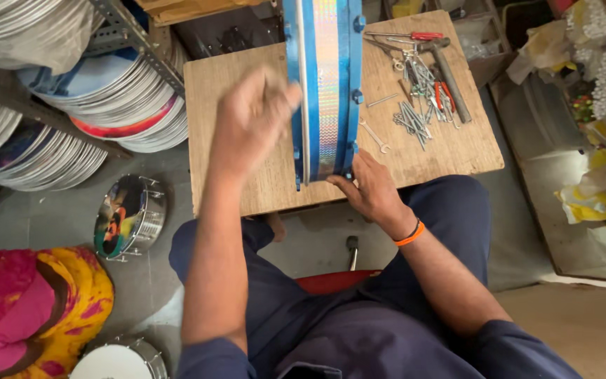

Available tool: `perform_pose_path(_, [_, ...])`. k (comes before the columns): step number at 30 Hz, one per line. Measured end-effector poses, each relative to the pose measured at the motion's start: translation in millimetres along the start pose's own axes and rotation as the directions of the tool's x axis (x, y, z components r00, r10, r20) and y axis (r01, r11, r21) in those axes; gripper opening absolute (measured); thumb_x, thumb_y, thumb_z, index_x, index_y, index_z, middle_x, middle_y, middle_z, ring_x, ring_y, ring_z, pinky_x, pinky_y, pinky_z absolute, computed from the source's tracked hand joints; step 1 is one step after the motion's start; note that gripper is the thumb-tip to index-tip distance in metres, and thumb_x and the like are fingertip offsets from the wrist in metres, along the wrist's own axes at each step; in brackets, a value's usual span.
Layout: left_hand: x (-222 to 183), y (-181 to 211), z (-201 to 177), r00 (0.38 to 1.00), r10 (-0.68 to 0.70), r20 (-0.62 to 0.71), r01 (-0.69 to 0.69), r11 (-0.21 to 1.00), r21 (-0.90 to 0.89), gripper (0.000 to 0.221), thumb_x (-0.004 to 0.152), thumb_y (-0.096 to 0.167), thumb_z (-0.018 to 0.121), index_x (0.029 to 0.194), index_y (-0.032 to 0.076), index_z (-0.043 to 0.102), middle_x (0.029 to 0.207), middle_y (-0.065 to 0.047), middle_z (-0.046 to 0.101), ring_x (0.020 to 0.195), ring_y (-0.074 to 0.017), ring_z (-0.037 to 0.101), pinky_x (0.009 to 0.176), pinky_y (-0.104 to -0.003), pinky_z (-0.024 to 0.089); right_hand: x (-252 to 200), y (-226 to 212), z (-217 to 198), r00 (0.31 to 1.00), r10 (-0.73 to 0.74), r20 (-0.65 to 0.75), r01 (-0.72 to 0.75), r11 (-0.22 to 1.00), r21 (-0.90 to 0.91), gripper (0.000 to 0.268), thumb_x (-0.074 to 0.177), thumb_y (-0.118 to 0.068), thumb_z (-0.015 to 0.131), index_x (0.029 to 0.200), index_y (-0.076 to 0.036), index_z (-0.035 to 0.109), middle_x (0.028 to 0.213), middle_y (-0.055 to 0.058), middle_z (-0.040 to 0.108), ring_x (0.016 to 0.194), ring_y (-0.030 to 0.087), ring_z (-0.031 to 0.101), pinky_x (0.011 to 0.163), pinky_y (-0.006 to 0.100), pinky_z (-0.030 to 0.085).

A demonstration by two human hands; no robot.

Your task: The person inserts metal tension rods through the rim of a blue drum and threads nuts onto them by hand while sitting on the floor.

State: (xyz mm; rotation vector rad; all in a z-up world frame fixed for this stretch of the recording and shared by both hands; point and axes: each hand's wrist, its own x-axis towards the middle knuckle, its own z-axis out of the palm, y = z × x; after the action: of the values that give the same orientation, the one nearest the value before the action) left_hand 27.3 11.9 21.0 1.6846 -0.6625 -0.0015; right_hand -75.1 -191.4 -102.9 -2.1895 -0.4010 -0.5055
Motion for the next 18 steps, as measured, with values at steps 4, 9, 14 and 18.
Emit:
perform_pose_path(4, [-21,-10,20,0.997,-0.029,-0.074,0.040,0.987,0.157,0.045,0.098,0.037,0.074,0.081,0.004,0.048,0.061,0.001,0.047,0.055,-0.0042,0.041,0.047,-0.025,0.034,0,1,-1,1.000,0.022,0.004,-0.022,1.000,-0.008,0.030,0.092,-0.015,0.076,0.114,-0.003,0.060,0.095,0.017,0.061,0.080,0.036,0.061,0.069,0.044,0.051])
perform_pose_path(9, [-14,-5,23,0.997,0.001,-0.079,0.012,0.986,0.169,0.035,0.098,0.035,0.071,0.095,0.001,0.064,0.061,0.000,0.053,0.055,-0.0049,0.044,0.049,-0.028,0.036,-5,7,-1,0.999,-0.033,0.010,0.034,0.995,-0.097,0.032,0.091,-0.018,0.077,0.111,-0.004,0.057,0.092,0.017,0.059,0.085,0.039,0.059,0.070,0.047,0.049])
perform_pose_path(14, [3,-2,21,0.997,0.018,-0.068,-0.001,0.971,0.241,0.041,0.103,0.040,0.067,0.097,0.000,0.069,0.063,-0.002,0.054,0.059,-0.0064,0.049,0.054,-0.029,0.041,-7,19,5,0.998,0.051,0.030,-0.047,0.990,-0.131,0.032,0.091,-0.019,0.077,0.110,-0.002,0.057,0.089,0.017,0.056,0.083,0.038,0.059,0.069,0.047,0.048])
perform_pose_path(18, [13,-11,21,0.997,0.044,-0.059,-0.031,0.977,0.212,0.042,0.105,0.041,0.064,0.101,0.000,0.070,0.066,-0.001,0.056,0.062,-0.0058,0.051,0.056,-0.028,0.042,-7,31,7,0.998,-0.069,0.010,0.070,0.992,-0.110,0.037,0.091,-0.018,0.078,0.112,0.001,0.054,0.092,0.019,0.055,0.086,0.041,0.056,0.072,0.048,0.047])
